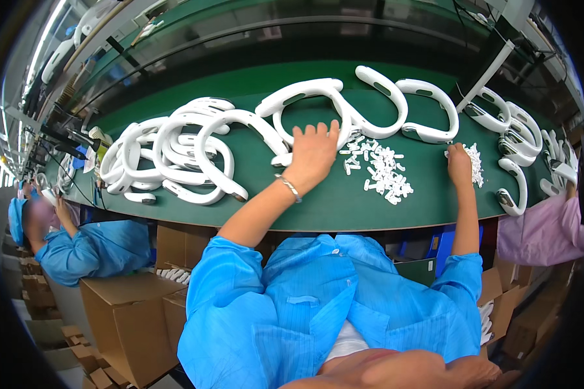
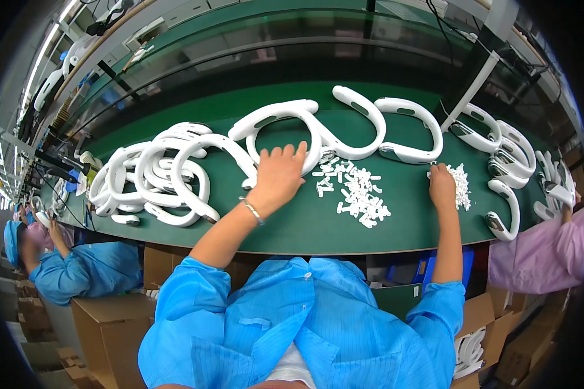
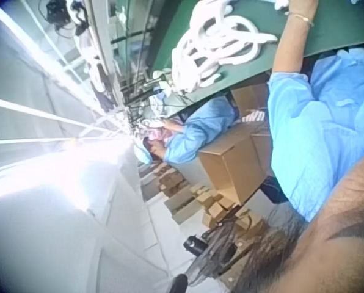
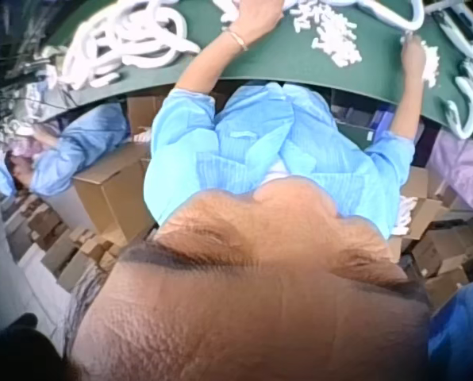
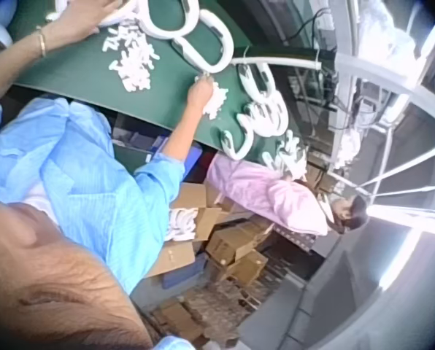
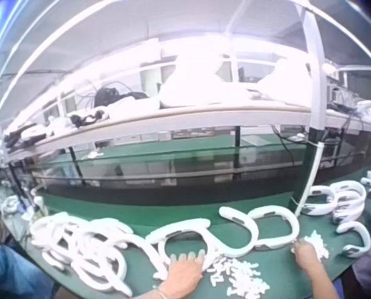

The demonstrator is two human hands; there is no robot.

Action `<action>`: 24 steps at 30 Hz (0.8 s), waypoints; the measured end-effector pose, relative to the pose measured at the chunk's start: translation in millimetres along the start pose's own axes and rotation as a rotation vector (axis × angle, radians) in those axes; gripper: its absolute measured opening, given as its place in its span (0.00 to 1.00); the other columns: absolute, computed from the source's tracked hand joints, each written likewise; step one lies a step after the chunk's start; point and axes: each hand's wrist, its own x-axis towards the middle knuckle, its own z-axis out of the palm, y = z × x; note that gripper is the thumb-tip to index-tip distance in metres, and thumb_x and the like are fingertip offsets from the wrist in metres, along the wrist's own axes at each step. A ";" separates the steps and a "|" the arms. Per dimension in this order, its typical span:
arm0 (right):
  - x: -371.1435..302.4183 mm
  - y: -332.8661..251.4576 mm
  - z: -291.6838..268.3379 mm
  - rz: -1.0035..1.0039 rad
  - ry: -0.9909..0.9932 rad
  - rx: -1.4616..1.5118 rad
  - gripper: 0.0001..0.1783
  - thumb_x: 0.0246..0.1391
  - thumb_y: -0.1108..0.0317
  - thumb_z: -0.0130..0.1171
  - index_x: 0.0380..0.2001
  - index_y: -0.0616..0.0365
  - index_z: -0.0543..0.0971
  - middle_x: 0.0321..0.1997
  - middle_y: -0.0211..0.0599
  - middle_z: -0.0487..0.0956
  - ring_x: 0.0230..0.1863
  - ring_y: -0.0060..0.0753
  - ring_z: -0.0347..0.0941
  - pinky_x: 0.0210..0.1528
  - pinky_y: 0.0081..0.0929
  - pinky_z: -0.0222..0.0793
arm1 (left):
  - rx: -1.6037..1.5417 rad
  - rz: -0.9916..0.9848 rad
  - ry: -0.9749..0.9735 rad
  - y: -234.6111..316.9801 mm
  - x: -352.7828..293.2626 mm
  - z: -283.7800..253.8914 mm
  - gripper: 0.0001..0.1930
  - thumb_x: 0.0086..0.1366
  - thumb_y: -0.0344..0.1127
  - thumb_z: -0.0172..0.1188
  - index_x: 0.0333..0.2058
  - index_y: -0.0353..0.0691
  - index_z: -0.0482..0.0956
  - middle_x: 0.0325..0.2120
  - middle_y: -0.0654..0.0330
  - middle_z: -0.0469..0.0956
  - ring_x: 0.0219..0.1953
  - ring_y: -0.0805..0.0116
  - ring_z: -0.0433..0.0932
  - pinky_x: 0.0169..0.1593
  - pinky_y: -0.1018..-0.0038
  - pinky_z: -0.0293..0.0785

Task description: Assembling the outer housings and chrome plates of white neck massagers on a factory production line.

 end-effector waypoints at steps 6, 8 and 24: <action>11.7 -11.3 -2.3 -0.072 0.020 0.090 0.06 0.45 0.77 0.55 0.30 0.60 0.73 0.31 0.45 0.74 0.32 0.51 0.72 0.34 0.40 0.68 | -0.159 -0.102 0.122 1.9 -6.7 19.9 0.20 0.45 0.28 0.61 0.40 0.35 0.70 0.26 0.55 0.73 0.29 0.55 0.75 0.34 0.58 0.72; 16.6 2.0 12.4 -0.120 0.118 0.209 0.11 0.43 0.78 0.55 0.34 0.60 0.75 0.36 0.46 0.76 0.37 0.50 0.73 0.38 0.39 0.68 | -0.424 -0.092 0.285 -15.2 -21.8 -5.0 0.19 0.47 0.28 0.59 0.41 0.34 0.68 0.26 0.52 0.74 0.30 0.50 0.75 0.32 0.56 0.72; -7.3 -55.3 -45.4 0.491 0.332 1.313 0.18 0.60 0.67 0.51 0.52 0.62 0.73 0.43 0.40 0.78 0.39 0.25 0.75 0.44 0.21 0.70 | -1.731 -0.588 1.007 -81.7 -48.4 -76.5 0.25 0.67 0.33 0.48 0.61 0.35 0.54 0.27 0.58 0.71 0.23 0.75 0.73 0.31 0.75 0.78</action>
